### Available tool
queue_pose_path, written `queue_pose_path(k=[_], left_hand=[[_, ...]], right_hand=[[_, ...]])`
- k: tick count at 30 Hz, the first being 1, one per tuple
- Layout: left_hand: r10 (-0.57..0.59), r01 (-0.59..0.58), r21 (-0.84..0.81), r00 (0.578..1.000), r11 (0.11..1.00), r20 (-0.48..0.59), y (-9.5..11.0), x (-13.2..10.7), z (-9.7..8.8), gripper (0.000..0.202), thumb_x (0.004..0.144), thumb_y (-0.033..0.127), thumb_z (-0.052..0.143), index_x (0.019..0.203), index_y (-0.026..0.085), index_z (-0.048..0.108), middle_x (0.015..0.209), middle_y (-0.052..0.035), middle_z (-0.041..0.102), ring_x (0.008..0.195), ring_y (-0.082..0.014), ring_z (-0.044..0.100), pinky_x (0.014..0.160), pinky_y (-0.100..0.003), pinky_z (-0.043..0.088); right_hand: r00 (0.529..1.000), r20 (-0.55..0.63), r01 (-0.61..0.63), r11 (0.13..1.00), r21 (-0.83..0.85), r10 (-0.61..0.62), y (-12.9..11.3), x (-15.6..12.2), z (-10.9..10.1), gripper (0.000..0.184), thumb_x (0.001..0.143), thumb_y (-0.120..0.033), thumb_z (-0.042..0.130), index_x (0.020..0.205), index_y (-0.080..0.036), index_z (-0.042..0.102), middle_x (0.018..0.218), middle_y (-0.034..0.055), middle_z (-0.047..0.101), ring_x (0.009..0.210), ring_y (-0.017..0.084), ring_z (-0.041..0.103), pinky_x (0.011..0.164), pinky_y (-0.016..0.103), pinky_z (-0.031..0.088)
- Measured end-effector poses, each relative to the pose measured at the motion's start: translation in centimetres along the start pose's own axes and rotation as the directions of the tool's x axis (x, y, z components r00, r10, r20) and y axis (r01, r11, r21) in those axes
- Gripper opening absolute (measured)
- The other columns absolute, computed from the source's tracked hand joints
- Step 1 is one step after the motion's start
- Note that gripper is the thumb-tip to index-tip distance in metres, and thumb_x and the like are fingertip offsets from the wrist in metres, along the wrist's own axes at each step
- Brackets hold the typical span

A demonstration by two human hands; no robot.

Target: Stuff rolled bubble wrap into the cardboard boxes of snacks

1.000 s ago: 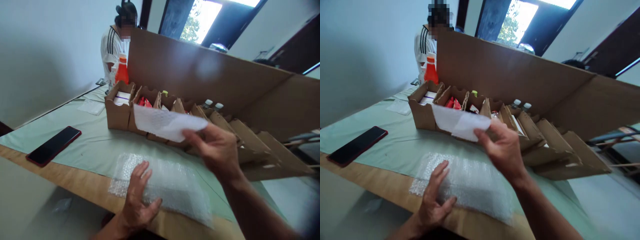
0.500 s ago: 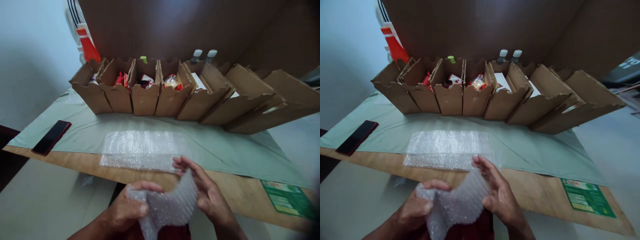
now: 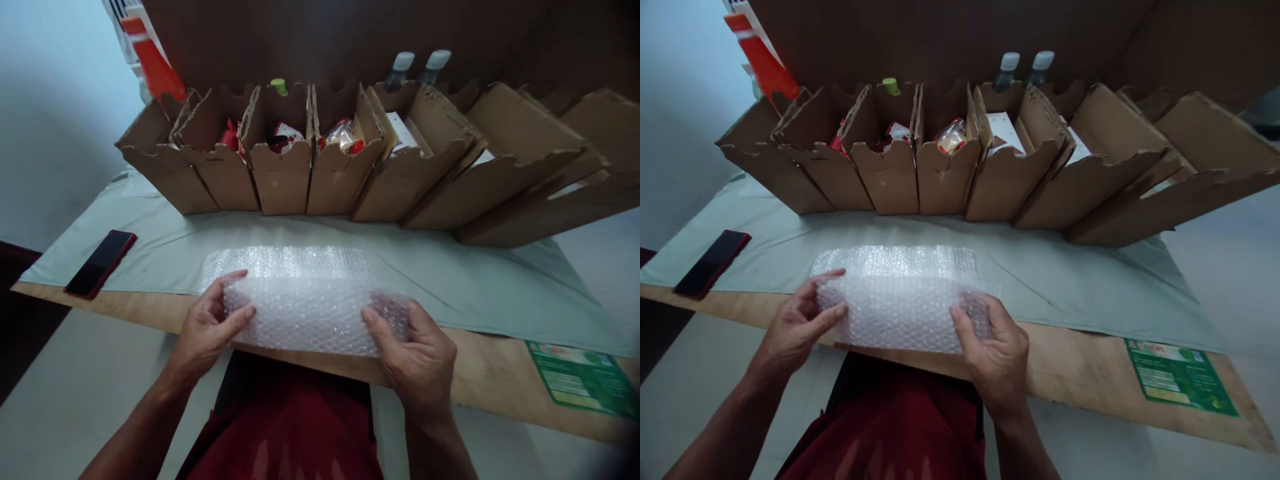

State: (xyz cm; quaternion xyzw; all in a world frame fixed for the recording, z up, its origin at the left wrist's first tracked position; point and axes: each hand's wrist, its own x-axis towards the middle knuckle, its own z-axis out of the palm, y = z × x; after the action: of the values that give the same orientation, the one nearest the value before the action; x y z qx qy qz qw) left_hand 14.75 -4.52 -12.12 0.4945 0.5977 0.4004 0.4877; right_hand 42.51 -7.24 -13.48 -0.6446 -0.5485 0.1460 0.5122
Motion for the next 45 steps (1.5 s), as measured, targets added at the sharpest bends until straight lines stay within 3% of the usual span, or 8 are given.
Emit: queue_pose_path(k=[3,7,12,17,25,31,37,45], left_hand=[[0.208,-0.164,0.351,0.974,0.922,-0.092,0.0,2.4,-0.2,0.068,0.086,0.036,0.075,0.148,0.022,0.052,0.075,0.004,0.061,0.066,-0.0143,0.059,0.066,-0.026,0.052],[0.359,-0.226,0.751,0.933,0.621,-0.016,-2.8,4.1,-0.1,0.07,0.087,0.024,0.071,0.152,0.021,0.046,0.098,-0.0053,0.069,0.083,-0.0219,0.067,0.078,-0.036,0.058],[0.643,-0.412,0.808,0.764,0.421,0.054,-2.7,2.9,-0.8,0.057,0.096,0.029,0.067,0.149,0.019,0.048,0.132,-0.0181,0.059,0.111,-0.0299,0.065,0.091,-0.046,0.06],[0.726,-0.631,0.731,0.627,0.259,0.284,0.2,3.3,0.4,0.031,0.098,0.013,0.061,0.127,0.022,0.062,0.121,-0.0117,0.065,0.109,-0.0269,0.063,0.093,-0.044,0.057],[0.503,-0.663,0.67,0.727,0.335,0.467,-2.8,7.8,0.3,0.018,0.096,0.02,0.061,0.111,0.019,0.072,0.101,-0.0089,0.068,0.091,-0.0243,0.064,0.079,-0.039,0.057],[0.433,-0.676,0.664,0.728,0.32,0.532,0.5,9.8,-0.8,0.035,0.098,0.036,0.059,0.126,0.017,0.068,0.124,-0.0151,0.068,0.111,-0.0295,0.064,0.094,-0.044,0.053],[-0.128,-0.59,0.767,0.765,0.253,0.631,4.2,14.7,1.2,0.101,0.076,0.051,0.079,0.157,0.011,0.037,0.143,-0.0221,0.061,0.13,-0.0389,0.058,0.105,-0.046,0.046],[-0.516,-0.483,0.838,0.665,0.254,0.54,6.4,17.1,4.8,0.044,0.065,0.044,0.083,0.1,0.018,0.074,0.088,-0.0045,0.078,0.076,-0.0233,0.07,0.062,-0.027,0.047]], right_hand=[[0.977,0.03,0.215,0.951,-0.222,-0.213,0.5,1.0,2.3,0.028,0.096,-0.037,0.068,0.117,-0.02,0.072,0.101,0.0064,0.079,0.086,0.021,0.073,0.081,0.036,0.058],[0.954,0.174,0.301,0.814,-0.498,-0.246,3.0,1.1,3.5,0.047,0.101,-0.043,0.058,0.137,-0.011,0.059,0.099,0.0119,0.076,0.086,0.028,0.07,0.079,0.046,0.054],[0.926,0.022,0.341,0.813,-0.471,-0.376,1.7,0.0,0.9,0.034,0.097,-0.025,0.068,0.129,-0.014,0.062,0.11,0.0138,0.073,0.096,0.028,0.071,0.087,0.045,0.054],[0.823,0.267,0.551,0.82,-0.157,-0.502,-1.2,0.3,2.4,0.03,0.097,-0.008,0.062,0.125,-0.017,0.064,0.114,0.0107,0.069,0.101,0.02,0.07,0.086,0.033,0.058],[0.811,0.497,0.488,0.826,-0.282,-0.309,2.6,1.9,6.1,0.02,0.102,-0.019,0.056,0.118,-0.019,0.067,0.11,0.0089,0.069,0.095,0.023,0.07,0.08,0.036,0.06],[0.817,0.527,0.45,0.83,-0.329,-0.234,1.9,1.8,6.0,0.02,0.097,-0.014,0.061,0.115,-0.02,0.067,0.111,0.0082,0.068,0.095,0.023,0.069,0.078,0.036,0.059],[0.822,0.529,0.437,0.827,-0.353,-0.209,2.0,1.7,6.2,0.022,0.096,-0.014,0.064,0.117,-0.021,0.067,0.113,0.0084,0.069,0.093,0.023,0.069,0.078,0.036,0.058],[0.834,0.504,0.427,0.841,-0.334,-0.223,2.4,1.5,6.3,0.023,0.096,-0.015,0.064,0.117,-0.021,0.068,0.113,0.0088,0.069,0.094,0.024,0.069,0.079,0.037,0.058]])
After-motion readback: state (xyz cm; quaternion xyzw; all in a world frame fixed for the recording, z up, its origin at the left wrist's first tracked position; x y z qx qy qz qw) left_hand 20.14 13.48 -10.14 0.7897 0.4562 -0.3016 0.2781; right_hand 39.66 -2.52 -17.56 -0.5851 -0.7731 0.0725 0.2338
